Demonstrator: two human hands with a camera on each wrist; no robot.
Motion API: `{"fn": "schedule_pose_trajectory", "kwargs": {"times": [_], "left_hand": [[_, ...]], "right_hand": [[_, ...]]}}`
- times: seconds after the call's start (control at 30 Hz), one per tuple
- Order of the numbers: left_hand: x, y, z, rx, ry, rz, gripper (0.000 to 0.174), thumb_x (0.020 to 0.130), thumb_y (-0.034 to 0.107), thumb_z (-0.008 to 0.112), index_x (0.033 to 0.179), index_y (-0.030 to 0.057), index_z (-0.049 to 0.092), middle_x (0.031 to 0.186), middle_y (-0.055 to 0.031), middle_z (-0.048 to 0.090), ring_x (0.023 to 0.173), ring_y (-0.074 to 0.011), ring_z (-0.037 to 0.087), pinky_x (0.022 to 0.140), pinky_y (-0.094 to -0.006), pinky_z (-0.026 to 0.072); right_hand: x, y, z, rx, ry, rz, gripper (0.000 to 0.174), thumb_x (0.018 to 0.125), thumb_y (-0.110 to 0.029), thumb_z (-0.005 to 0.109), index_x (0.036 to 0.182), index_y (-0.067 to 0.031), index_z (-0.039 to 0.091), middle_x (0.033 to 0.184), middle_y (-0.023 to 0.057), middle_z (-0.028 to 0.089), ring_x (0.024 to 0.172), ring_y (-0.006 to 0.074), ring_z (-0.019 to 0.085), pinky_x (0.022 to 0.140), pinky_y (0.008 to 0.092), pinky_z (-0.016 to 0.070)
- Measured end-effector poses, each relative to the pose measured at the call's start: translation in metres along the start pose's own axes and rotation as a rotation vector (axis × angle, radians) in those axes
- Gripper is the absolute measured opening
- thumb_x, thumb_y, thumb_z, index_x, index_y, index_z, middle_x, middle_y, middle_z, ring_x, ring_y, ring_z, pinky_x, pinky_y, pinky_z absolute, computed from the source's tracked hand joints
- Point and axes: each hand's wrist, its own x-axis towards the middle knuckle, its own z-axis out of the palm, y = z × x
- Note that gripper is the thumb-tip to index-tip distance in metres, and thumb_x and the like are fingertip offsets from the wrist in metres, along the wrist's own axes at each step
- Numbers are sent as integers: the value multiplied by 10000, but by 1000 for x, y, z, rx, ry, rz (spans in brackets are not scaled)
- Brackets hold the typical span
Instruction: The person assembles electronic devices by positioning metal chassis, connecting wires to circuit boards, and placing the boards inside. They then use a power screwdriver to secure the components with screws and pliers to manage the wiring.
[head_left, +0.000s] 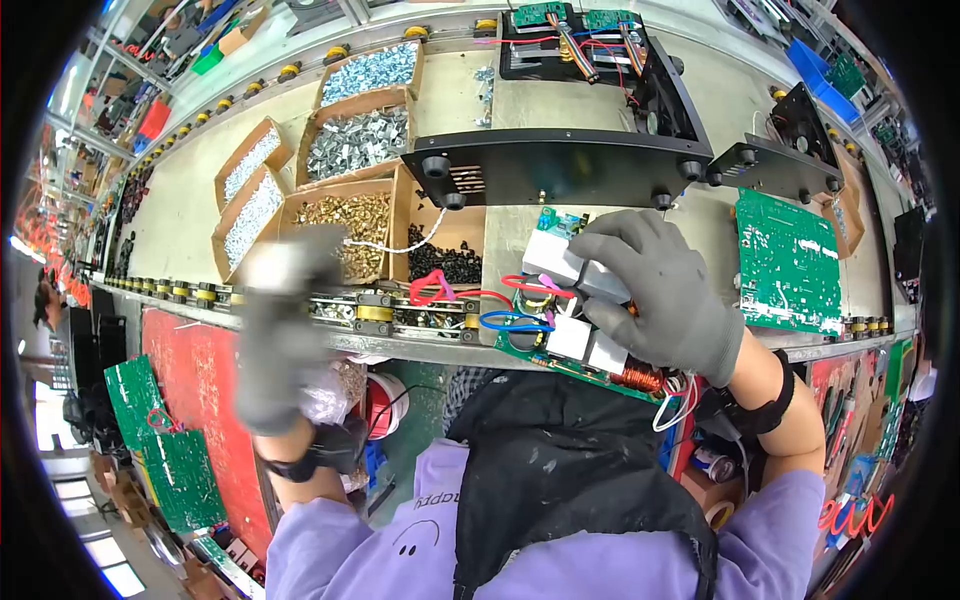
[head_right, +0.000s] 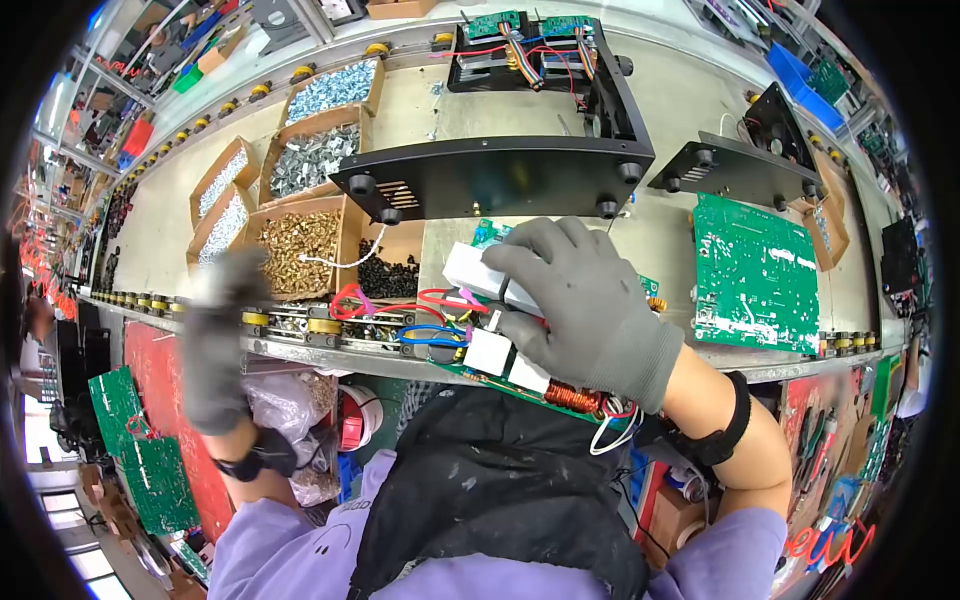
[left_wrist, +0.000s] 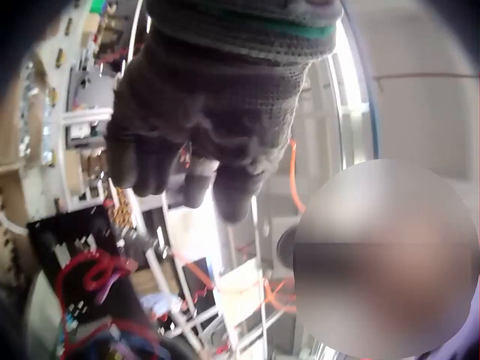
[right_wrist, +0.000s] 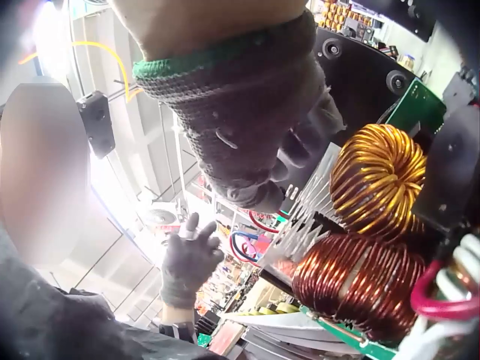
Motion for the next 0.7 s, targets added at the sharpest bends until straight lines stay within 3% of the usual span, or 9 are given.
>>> {"fn": "schedule_pose_trajectory", "kwargs": {"times": [0.07,0.1,0.2,0.3,0.33,0.37,0.47,0.6,0.7], "left_hand": [[9,1,58,147,-160,294,558,694,57,760,1233,71,615,1164,-153,608,1076,-300,615,886,-378,495],[8,-5,76,265,-143,279,462,773,30,703,1229,45,626,1106,-93,670,947,-197,639,856,-340,500],[14,-13,82,-100,108,-152,232,846,112,692,1066,42,674,859,-57,680,788,-178,659,692,-313,520],[27,2,37,-669,326,-186,219,890,143,660,1055,0,635,768,7,572,617,-95,530,546,-229,422],[19,-21,10,-478,389,-61,291,907,141,640,1159,4,592,790,39,523,574,-68,421,499,-224,346],[24,-23,-13,-851,463,87,375,934,144,617,1264,-5,519,799,50,459,572,-41,334,481,-225,286],[8,-41,-86,-798,725,214,412,986,125,567,1360,-15,465,848,16,483,582,-40,310,492,-187,289],[-14,-27,-44,-723,621,47,351,1000,168,565,1299,-12,531,885,0,547,603,-42,358,502,-188,314],[-26,-31,3,-752,243,-201,409,938,324,664,1211,29,590,879,10,569,654,-58,467,543,-185,384]], "right_hand": [[-2,-1,3,-142,16,34,510,774,-234,721,1239,-96,562,1108,115,575,1008,307,563,823,426,474],[-6,-1,6,-146,11,33,510,774,-234,721,1239,-96,562,1108,115,575,1008,307,563,823,426,474],[-10,5,15,-206,-82,133,564,786,-265,725,1290,-98,534,1084,99,595,957,293,587,783,410,497],[-11,7,16,-194,-101,117,588,794,-288,721,1307,-96,507,1068,90,609,951,280,606,763,411,515],[-10,7,15,-160,-129,135,583,798,-299,720,1298,-92,501,1073,96,612,962,285,617,758,422,521],[-8,7,14,-131,-150,156,579,802,-309,718,1288,-89,495,1077,102,615,973,290,627,753,433,526],[-3,10,15,-148,-230,192,543,819,-320,709,1259,-86,492,1077,109,631,968,308,649,748,445,525],[-3,11,15,-143,-216,170,477,839,-329,692,1207,-78,521,1030,118,652,903,336,662,736,450,522],[-16,-3,-1,-56,-61,94,503,766,-253,744,1192,-75,546,1011,122,652,891,336,658,732,451,514]]}}
